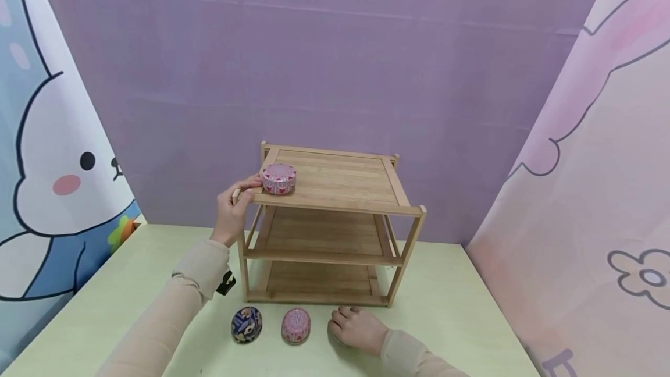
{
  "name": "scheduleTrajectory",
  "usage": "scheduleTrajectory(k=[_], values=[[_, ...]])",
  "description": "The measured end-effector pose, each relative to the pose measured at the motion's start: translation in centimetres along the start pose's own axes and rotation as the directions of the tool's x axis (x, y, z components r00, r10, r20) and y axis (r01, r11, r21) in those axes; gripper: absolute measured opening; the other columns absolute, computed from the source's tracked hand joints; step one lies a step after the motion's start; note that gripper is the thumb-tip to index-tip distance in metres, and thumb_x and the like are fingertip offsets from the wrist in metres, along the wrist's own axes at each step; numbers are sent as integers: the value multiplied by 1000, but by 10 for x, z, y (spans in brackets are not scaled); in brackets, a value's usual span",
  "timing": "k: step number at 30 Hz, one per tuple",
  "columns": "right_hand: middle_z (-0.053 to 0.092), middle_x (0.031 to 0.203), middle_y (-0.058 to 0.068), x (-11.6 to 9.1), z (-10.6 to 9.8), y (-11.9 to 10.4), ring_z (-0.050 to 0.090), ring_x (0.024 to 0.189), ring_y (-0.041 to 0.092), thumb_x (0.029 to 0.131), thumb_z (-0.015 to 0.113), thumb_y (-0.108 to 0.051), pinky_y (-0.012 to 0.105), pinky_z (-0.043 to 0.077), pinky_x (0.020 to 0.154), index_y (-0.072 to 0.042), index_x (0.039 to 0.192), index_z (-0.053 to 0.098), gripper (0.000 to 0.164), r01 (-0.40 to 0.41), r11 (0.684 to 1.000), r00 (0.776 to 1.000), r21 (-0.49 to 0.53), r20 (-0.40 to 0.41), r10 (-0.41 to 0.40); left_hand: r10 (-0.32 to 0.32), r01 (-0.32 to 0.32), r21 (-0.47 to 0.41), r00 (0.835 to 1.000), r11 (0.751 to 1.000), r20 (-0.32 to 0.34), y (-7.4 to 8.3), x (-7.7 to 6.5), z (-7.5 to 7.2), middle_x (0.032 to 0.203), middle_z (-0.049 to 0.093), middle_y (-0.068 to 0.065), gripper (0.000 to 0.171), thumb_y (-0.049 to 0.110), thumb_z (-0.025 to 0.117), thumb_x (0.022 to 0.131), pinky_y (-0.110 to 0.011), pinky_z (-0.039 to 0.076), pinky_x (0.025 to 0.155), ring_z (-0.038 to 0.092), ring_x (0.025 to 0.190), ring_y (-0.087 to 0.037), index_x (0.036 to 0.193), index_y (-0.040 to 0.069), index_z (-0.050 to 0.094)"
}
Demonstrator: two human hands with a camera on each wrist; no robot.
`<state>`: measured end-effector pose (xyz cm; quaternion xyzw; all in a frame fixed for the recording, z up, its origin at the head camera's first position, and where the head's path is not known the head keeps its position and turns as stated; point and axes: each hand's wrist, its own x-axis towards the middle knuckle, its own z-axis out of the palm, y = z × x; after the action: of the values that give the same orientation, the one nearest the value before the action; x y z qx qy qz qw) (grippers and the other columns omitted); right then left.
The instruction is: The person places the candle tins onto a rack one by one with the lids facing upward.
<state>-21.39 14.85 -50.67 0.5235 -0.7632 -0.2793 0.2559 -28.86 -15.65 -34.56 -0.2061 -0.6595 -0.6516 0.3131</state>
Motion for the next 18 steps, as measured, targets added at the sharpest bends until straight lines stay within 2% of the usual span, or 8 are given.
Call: scheduleTrajectory(k=[6,9,12,15,18], values=[[59,107,-6,-4,-3,6,56,95,6,78,70,-20,12,52,70,-20,110,55,35,-28,990,993,139,116,12,7,-7,6,1000,1000,2,-1,0,2,104,63,15,22,5,48,91,-20,35,107,49,123,-23,102,-8,62],[56,116,-2,-5,-6,11,57,103,11,75,73,-14,15,54,72,-17,119,53,49,-89,961,988,262,148,51,13,-13,3,1000,1000,2,-1,0,3,105,63,12,22,4,48,90,-21,35,107,49,122,-22,102,-8,62],[54,121,2,-5,-10,17,57,107,16,71,75,-5,19,56,75,-13,125,50,60,-171,896,981,409,151,119,17,-17,-1,1000,1000,-1,-2,0,4,104,64,10,21,3,48,90,-22,34,108,50,122,-21,102,-8,62],[53,123,4,-4,-14,22,56,109,19,67,75,1,25,56,80,-10,128,48,67,-246,802,969,545,164,186,16,-16,6,1000,1000,-3,-2,0,4,104,64,11,21,3,48,91,-22,34,108,49,122,-21,102,-8,62],[52,125,6,-3,-17,25,55,111,20,65,76,1,27,54,85,-10,130,47,71,-325,706,946,630,218,240,10,-10,6,1000,1000,-3,-3,0,4,103,63,12,21,3,48,90,-22,34,108,48,123,-23,102,-9,62]])
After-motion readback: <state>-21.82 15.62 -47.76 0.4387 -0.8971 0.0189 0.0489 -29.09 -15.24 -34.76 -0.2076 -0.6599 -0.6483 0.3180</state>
